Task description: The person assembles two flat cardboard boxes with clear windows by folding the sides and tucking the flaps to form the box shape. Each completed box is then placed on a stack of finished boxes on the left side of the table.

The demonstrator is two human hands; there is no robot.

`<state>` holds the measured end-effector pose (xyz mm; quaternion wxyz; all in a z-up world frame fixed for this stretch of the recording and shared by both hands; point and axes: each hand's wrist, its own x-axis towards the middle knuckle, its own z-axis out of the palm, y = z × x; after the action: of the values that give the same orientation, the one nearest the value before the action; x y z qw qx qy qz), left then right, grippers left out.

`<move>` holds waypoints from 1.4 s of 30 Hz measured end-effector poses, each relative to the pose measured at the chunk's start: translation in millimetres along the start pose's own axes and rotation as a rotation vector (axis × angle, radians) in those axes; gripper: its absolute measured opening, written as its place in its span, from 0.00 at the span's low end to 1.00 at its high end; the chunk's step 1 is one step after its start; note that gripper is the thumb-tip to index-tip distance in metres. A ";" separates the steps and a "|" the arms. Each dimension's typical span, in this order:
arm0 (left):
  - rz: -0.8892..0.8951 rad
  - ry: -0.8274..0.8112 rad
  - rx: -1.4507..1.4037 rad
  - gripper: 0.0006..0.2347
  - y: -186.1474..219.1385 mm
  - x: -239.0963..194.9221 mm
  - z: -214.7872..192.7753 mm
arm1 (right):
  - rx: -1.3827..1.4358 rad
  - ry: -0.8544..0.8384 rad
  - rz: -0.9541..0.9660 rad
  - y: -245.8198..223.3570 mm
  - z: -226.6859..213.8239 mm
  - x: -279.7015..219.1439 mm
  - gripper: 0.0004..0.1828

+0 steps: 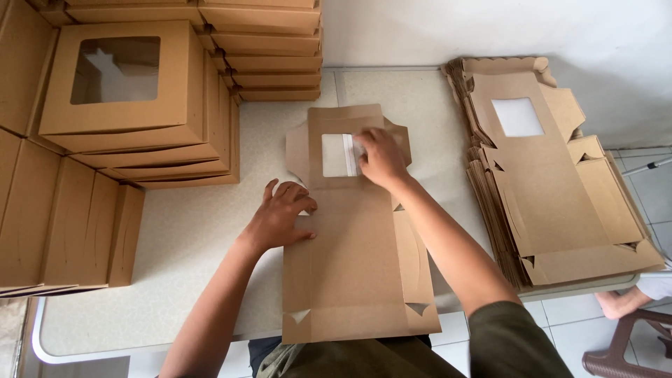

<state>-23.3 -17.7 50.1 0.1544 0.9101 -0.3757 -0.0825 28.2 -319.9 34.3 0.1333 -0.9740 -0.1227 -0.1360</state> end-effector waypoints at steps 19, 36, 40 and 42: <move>-0.251 -0.193 0.094 0.21 -29.9 75.4 -2.7 | 0.057 -0.199 0.306 2.6 29.9 71.6 0.38; -0.646 0.253 -0.062 0.33 -29.1 188.4 10.5 | 0.093 -0.391 0.455 15.5 48.6 101.9 0.56; -0.624 0.292 0.002 0.34 -40.8 194.6 27.7 | 0.325 -0.269 0.474 -9.7 24.3 93.2 0.56; -0.611 0.392 -0.003 0.32 -41.9 195.9 32.9 | 0.320 -0.105 0.431 -15.2 24.1 86.4 0.52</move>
<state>133.5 -135.8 -1.8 0.1931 0.9786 -0.0497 0.0507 110.2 -281.2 41.2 0.3050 -0.9498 0.0606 -0.0326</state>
